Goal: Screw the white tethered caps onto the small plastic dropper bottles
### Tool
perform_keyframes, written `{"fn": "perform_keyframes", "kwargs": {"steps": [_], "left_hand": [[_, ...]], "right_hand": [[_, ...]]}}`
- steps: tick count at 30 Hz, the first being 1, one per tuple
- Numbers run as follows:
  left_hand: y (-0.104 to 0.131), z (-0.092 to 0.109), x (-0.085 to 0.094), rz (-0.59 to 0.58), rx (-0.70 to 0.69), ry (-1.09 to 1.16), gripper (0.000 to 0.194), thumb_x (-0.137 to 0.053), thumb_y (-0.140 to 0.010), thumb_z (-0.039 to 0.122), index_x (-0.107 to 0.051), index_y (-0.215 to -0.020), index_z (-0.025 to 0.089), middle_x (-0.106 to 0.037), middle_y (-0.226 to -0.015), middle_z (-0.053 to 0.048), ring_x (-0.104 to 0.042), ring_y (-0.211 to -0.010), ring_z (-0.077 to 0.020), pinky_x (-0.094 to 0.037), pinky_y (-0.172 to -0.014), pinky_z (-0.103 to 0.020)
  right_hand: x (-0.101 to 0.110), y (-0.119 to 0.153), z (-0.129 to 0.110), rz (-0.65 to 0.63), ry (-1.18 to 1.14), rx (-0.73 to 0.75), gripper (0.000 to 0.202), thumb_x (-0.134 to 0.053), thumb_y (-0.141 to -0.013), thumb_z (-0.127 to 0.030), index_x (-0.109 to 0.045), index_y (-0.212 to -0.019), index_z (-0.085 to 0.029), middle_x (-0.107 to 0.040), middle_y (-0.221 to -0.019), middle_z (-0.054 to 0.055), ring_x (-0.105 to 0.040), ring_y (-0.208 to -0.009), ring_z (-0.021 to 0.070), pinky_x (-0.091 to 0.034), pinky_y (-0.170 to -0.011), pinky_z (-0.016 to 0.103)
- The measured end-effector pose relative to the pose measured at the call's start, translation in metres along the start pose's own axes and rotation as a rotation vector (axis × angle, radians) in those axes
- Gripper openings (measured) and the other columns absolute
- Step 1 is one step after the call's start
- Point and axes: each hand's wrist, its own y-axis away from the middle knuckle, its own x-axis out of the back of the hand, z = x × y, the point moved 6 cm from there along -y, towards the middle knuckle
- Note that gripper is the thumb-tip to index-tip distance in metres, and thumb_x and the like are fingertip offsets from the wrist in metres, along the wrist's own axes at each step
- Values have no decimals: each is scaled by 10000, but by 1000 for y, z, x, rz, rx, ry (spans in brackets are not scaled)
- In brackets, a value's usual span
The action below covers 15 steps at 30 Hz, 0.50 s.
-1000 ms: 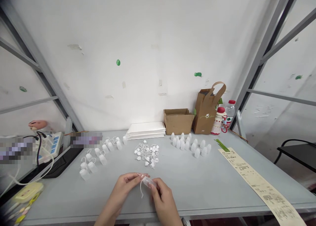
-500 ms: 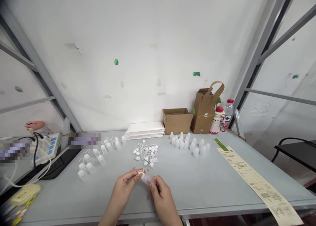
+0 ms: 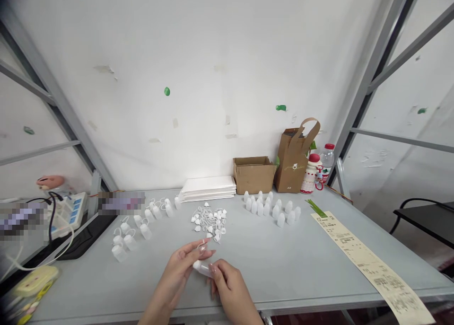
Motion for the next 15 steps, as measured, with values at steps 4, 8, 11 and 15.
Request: {"fn": "perform_keyframes", "kwargs": {"steps": [4,8,11,15], "left_hand": [[-4,-5,8,64,-1,233,224,-699,-682,281,-702,-824,108,-731,-929,-144,-653,-945,-256,-439,-916,-346],[-7,-12,12,101,47,382,119,-598,-778,161,-682,-838,101,-725,-949,-145,-666,-920,-224,-486,-866,-307],[-7,-11,15,158,60,445,127,-546,-814,141,-659,-855,101,-714,-980,-148,-667,-920,-217,-508,-829,-291],[-6,-11,17,204,82,498,130,-523,-832,153,-625,-908,126,-718,-964,-133,-675,-899,-219,-533,-763,-292]], "right_hand": [[-1,-1,4,-9,-22,-9,410,-383,-880,-509,-496,-648,-190,-466,-492,-50,-439,-480,109,-348,-513,212],[2,-3,6,29,-97,-9,428,-367,-868,-546,-498,-676,-186,-462,-497,-48,-431,-471,109,-350,-501,216],[5,-3,5,63,-93,-20,426,-385,-862,-545,-497,-660,-187,-466,-490,-46,-434,-473,112,-346,-502,218],[6,-1,3,97,-48,-32,421,-398,-863,-531,-483,-632,-190,-460,-484,-46,-429,-477,112,-336,-505,219]]}}
